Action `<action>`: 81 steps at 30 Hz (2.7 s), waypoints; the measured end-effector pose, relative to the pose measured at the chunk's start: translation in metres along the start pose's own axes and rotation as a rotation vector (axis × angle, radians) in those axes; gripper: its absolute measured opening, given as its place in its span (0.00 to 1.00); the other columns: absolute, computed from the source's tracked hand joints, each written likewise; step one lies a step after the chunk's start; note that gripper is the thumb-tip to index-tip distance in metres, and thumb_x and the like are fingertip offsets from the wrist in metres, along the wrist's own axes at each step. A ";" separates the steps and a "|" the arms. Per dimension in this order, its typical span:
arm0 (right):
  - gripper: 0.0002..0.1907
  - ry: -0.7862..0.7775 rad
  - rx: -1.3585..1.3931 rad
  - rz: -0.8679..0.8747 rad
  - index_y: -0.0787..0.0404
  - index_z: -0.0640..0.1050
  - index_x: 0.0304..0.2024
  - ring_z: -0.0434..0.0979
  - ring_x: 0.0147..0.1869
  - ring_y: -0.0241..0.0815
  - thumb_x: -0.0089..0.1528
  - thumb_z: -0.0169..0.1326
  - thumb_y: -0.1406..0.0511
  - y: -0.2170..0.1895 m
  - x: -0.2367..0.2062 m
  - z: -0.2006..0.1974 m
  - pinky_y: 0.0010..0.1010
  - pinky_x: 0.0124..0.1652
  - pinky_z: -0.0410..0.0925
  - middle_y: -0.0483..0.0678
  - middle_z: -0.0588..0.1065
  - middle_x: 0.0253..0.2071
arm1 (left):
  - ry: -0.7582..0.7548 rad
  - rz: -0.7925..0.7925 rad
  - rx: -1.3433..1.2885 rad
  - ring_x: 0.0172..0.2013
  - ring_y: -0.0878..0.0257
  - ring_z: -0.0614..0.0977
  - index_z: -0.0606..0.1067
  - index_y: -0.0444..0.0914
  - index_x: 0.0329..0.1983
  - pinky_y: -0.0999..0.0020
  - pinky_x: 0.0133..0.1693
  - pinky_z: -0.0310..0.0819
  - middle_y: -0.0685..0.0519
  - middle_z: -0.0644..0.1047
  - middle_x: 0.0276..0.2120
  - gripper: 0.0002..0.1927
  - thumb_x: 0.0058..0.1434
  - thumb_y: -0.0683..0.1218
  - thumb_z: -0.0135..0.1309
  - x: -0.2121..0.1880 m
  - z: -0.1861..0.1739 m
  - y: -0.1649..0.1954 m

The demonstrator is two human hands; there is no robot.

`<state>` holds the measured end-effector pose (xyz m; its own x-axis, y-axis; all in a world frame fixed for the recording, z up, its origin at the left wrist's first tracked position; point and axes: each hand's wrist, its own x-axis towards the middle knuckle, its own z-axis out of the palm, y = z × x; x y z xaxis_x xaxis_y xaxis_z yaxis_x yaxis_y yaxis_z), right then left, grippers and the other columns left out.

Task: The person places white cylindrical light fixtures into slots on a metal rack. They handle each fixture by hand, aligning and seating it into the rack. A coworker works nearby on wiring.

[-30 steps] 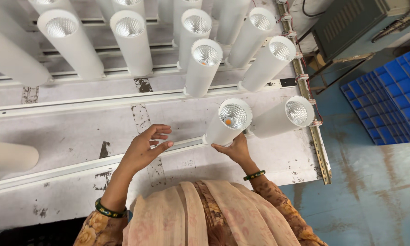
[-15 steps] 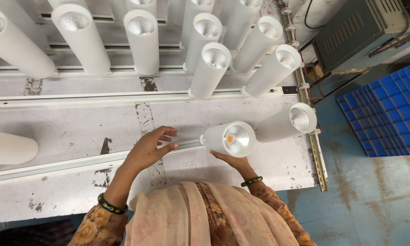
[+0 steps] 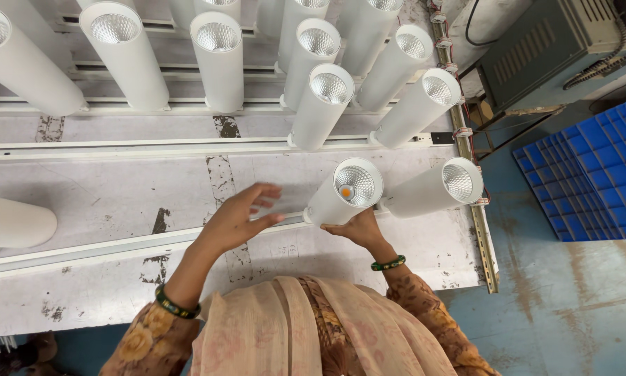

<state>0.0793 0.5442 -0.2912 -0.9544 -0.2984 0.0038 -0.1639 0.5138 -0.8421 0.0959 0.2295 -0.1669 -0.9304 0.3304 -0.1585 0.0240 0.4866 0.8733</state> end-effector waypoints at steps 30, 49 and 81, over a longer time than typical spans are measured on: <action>0.32 0.051 -0.385 0.006 0.59 0.72 0.62 0.60 0.71 0.64 0.56 0.62 0.61 0.046 -0.015 0.008 0.50 0.65 0.58 0.56 0.68 0.66 | -0.200 0.508 0.808 0.53 0.48 0.71 0.76 0.52 0.57 0.55 0.37 0.79 0.47 0.69 0.53 0.34 0.43 0.55 0.66 0.081 0.076 0.115; 0.38 0.074 0.154 -0.055 0.63 0.61 0.71 0.65 0.73 0.51 0.62 0.61 0.62 0.077 0.012 0.027 0.43 0.66 0.60 0.54 0.65 0.71 | -0.126 0.613 0.758 0.48 0.48 0.73 0.78 0.50 0.51 0.56 0.32 0.77 0.48 0.71 0.49 0.26 0.46 0.55 0.64 0.096 0.092 0.115; 0.34 0.537 -0.474 -0.034 0.56 0.76 0.57 0.63 0.68 0.56 0.48 0.66 0.55 0.101 -0.022 0.061 0.53 0.62 0.55 0.54 0.73 0.59 | -0.049 0.639 0.682 0.60 0.47 0.71 0.73 0.57 0.59 0.51 0.46 0.75 0.47 0.70 0.60 0.40 0.38 0.63 0.67 0.098 0.091 0.108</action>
<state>0.0989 0.5533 -0.4096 -0.9176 0.0540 0.3939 -0.1705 0.8415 -0.5126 0.0401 0.3878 -0.1304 -0.6508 0.7248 0.2260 0.7493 0.5652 0.3451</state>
